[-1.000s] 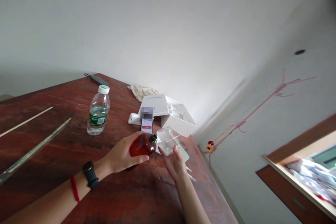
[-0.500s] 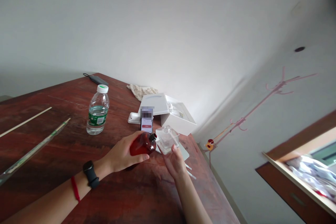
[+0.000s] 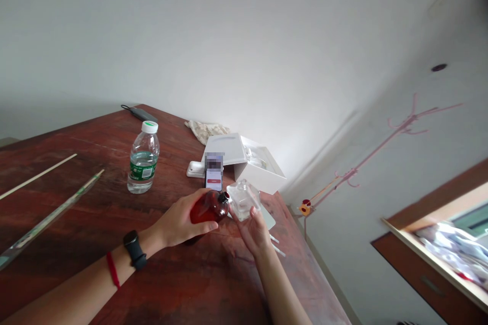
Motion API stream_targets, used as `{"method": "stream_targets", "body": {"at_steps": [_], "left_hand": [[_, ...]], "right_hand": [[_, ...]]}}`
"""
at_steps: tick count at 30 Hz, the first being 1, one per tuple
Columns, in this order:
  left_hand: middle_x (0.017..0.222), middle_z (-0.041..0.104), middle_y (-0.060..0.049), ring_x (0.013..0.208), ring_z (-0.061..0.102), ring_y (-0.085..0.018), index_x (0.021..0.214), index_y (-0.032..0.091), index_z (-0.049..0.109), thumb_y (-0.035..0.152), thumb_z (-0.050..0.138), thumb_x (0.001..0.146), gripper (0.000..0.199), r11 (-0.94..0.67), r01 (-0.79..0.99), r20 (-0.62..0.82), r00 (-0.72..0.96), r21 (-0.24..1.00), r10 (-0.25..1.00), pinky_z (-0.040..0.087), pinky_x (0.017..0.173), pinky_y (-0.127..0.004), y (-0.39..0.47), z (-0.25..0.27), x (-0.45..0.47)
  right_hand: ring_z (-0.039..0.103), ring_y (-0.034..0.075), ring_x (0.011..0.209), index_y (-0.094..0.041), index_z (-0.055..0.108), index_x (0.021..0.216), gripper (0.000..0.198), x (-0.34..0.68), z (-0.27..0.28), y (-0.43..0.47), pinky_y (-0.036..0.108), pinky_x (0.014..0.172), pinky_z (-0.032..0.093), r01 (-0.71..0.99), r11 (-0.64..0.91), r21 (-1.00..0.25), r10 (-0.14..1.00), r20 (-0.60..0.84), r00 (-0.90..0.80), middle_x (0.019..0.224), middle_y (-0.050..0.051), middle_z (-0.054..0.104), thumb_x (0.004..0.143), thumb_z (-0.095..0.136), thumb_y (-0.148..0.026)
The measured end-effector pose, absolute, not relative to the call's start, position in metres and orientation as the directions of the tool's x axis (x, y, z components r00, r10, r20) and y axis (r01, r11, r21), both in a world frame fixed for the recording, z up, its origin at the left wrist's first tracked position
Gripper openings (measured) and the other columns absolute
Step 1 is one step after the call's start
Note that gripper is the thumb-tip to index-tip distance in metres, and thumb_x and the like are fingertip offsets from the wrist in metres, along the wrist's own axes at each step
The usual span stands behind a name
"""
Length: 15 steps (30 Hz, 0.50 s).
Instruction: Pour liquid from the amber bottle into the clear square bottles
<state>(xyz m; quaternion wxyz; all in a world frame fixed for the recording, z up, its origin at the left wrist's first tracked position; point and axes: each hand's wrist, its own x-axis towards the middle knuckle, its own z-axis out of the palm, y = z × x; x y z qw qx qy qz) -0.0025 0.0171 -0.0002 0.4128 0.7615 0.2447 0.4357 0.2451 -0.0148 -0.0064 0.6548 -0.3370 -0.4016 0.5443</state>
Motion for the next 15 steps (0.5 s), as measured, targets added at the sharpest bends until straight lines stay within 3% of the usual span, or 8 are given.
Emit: {"method": "stream_targets", "body": {"at_steps": [9, 15], "left_hand": [[0.132, 0.078, -0.012, 0.119, 0.076, -0.033, 0.14, 0.025, 0.05, 0.049, 0.09, 0.081, 0.075, -0.446, -0.075, 0.426, 0.469, 0.892, 0.773, 0.057, 0.106, -0.045, 0.019, -0.0065, 0.0003], [0.129, 0.079, -0.011, 0.116, 0.077, -0.033, 0.132, 0.024, 0.058, 0.05, 0.09, 0.082, 0.064, -0.454, -0.088, 0.443, 0.442, 0.887, 0.78, 0.057, 0.106, -0.046, 0.0193, -0.0027, -0.0004]], "right_hand": [[0.07, 0.039, 0.133, -0.03, 0.075, 0.127, 0.06, 0.2426, -0.005, -0.0178, 0.057, 0.112, 0.057, -0.386, 0.195, -0.902, 0.981, 0.175, 0.086, 0.129, 0.006, 0.081, 0.074, 0.09, -0.055], [0.07, 0.037, 0.133, -0.03, 0.074, 0.13, 0.067, 0.244, -0.0053, -0.016, 0.056, 0.119, 0.051, -0.405, 0.214, -0.889, 0.977, 0.197, 0.082, 0.132, 0.006, 0.081, 0.07, 0.094, -0.054]]}}
